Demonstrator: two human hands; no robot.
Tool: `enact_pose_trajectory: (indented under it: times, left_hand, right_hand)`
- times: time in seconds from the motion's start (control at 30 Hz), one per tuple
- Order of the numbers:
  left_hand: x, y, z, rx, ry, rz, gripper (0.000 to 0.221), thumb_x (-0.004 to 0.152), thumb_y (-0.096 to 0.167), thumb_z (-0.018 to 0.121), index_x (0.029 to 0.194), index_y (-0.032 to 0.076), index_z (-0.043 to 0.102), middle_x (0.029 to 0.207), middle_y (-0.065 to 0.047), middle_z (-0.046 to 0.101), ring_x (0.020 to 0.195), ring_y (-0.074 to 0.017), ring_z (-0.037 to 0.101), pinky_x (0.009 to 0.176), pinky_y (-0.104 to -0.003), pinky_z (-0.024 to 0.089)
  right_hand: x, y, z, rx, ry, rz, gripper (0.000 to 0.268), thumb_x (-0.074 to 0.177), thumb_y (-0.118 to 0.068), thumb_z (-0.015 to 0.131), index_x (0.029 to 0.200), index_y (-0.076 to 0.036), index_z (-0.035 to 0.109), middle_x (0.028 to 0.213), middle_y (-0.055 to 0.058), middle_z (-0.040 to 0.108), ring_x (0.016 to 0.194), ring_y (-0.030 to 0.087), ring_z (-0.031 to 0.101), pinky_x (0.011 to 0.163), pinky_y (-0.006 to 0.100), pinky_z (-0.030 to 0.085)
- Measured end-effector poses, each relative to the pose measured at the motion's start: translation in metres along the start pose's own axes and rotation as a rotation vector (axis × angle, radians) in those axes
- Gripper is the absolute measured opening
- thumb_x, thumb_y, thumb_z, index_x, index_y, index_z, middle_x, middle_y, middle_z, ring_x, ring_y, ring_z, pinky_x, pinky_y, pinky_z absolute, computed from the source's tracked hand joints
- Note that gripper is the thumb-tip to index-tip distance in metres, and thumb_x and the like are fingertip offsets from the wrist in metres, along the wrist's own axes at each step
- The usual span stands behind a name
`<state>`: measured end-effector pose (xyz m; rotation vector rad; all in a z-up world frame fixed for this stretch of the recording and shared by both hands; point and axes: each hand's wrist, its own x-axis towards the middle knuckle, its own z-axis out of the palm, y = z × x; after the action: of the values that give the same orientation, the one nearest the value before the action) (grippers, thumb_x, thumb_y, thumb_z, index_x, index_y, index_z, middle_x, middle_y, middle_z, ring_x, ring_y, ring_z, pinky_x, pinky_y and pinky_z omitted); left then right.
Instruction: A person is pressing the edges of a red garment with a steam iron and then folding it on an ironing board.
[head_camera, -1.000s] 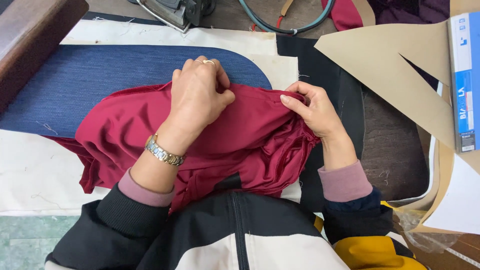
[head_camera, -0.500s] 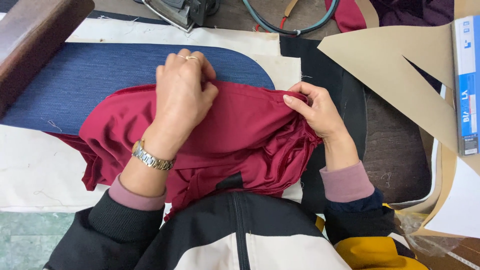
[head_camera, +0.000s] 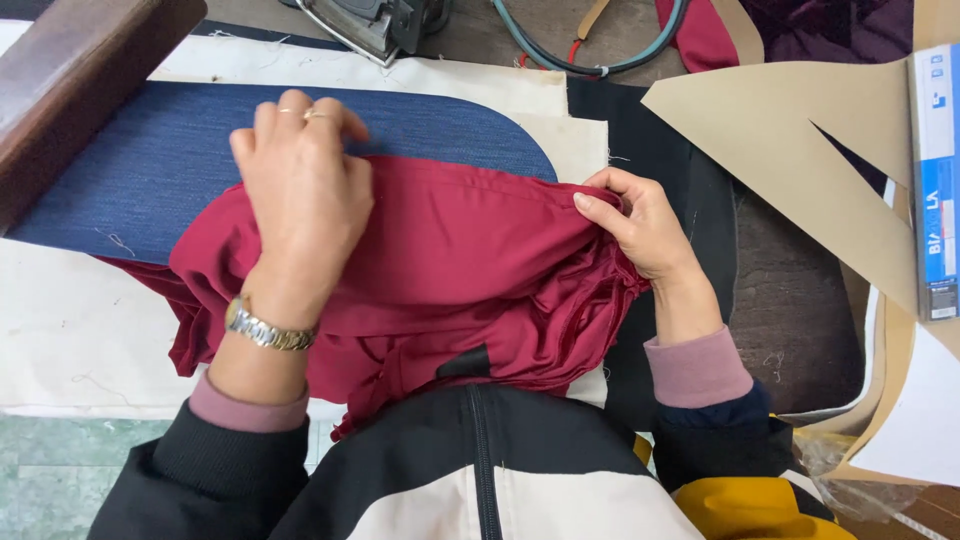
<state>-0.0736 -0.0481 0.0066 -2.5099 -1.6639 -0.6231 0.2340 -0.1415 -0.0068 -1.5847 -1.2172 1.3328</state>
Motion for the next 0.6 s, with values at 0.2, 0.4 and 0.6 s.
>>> enact_pose_trajectory:
  times: [0.2, 0.4, 0.6]
  left_hand:
    - [-0.023, 0.062, -0.029, -0.366, 0.046, 0.308, 0.033, 0.071, -0.001, 0.055, 0.103, 0.003, 0.062, 0.09, -0.013, 0.064, 0.073, -0.0319, 0.056, 0.06, -0.047, 0.04]
    - [-0.071, 0.08, -0.017, -0.234, -0.157, 0.444, 0.051, 0.095, 0.027, 0.058, 0.14, 0.004, 0.048, 0.146, -0.013, 0.047, 0.137, -0.0286, 0.043, 0.114, -0.049, 0.026]
    - [-0.062, 0.035, -0.028, -0.12, -0.105, 0.28, 0.044, 0.094, 0.019, 0.055, 0.133, 0.001, 0.056, 0.141, -0.013, 0.054, 0.131, -0.025, 0.05, 0.113, -0.05, 0.027]
  right_hand:
    - [-0.002, -0.007, 0.001, -0.056, 0.001, 0.009, 0.015, 0.094, -0.022, 0.06, 0.092, -0.008, 0.063, 0.088, 0.002, 0.062, 0.081, 0.011, 0.057, 0.075, 0.023, 0.047]
    - [0.001, 0.005, 0.0, -0.088, 0.025, -0.022, 0.01, 0.092, -0.019, 0.066, 0.091, -0.009, 0.063, 0.085, -0.003, 0.061, 0.078, 0.006, 0.053, 0.072, 0.019, 0.044]
    - [0.001, 0.002, 0.001, -0.097, 0.05, 0.007, 0.01, 0.091, -0.018, 0.066, 0.092, -0.008, 0.064, 0.087, 0.0, 0.062, 0.079, 0.008, 0.055, 0.073, 0.02, 0.045]
